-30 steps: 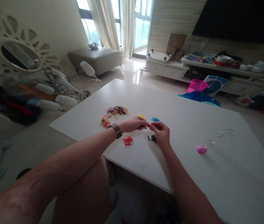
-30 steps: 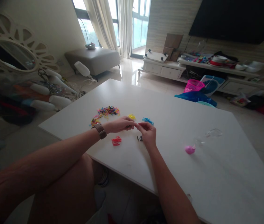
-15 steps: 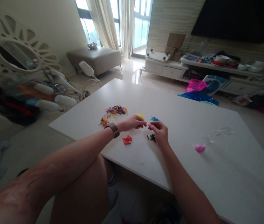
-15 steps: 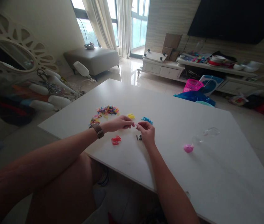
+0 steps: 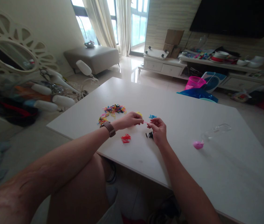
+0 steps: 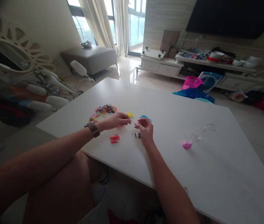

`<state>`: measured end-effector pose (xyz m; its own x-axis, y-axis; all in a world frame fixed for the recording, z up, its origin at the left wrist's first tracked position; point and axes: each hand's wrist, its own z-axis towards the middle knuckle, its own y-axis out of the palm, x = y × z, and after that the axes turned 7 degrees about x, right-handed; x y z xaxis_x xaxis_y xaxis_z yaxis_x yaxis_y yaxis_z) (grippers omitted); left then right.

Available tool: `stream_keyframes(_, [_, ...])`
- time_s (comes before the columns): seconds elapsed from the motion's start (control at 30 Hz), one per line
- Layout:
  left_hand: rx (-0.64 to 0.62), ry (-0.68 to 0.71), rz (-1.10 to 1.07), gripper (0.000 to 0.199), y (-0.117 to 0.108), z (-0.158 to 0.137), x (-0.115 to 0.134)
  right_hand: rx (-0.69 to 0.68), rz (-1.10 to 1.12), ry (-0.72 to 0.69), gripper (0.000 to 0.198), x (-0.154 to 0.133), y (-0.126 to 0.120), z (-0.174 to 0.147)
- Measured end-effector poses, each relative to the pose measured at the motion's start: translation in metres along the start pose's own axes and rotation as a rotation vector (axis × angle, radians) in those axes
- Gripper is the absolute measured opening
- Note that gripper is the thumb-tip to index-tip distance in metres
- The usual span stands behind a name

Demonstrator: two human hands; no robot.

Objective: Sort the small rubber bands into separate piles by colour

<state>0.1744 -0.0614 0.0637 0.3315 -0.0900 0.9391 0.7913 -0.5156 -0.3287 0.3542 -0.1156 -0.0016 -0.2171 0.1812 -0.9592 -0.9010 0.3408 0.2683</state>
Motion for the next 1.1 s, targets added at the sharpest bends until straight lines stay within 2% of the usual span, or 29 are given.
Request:
stream_keyframes(0.17, [0.046,0.042,0.026,0.028,-0.006,0.001,-0.004,0.042,0.010,-0.015,0.022,-0.005,-0.002,0.002])
stream_keyframes(0.3, [0.081,0.017,-0.012,0.028,-0.011,0.002,-0.007,0.112,0.000,-0.039,0.022,-0.008,-0.002,0.003])
stream_keyframes(0.5, [0.044,0.009,-0.037,0.027,-0.006,0.003,-0.008,0.033,-0.045,-0.050,0.020,-0.003,0.004,-0.003])
stream_keyframes(0.6, [0.075,-0.028,-0.052,0.026,-0.018,0.004,-0.013,0.098,-0.047,-0.067,0.016,-0.004,0.001,0.001])
stream_keyframes(0.73, [0.114,-0.087,0.145,0.020,-0.043,-0.001,-0.023,0.184,-0.030,-0.024,0.014,-0.006,-0.005,0.008])
stream_keyframes(0.87, [0.190,-0.129,0.237,0.015,-0.053,-0.004,-0.036,0.148,-0.091,-0.015,0.016,-0.007,-0.003,0.006])
stream_keyframes(1.0, [0.180,-0.133,0.288,0.015,-0.055,-0.004,-0.051,0.096,-0.133,-0.065,0.017,-0.006,0.000,0.002])
stream_keyframes(1.1, [0.174,-0.143,0.274,0.015,-0.056,-0.006,-0.052,0.077,-0.143,-0.064,0.017,-0.004,0.000,0.002])
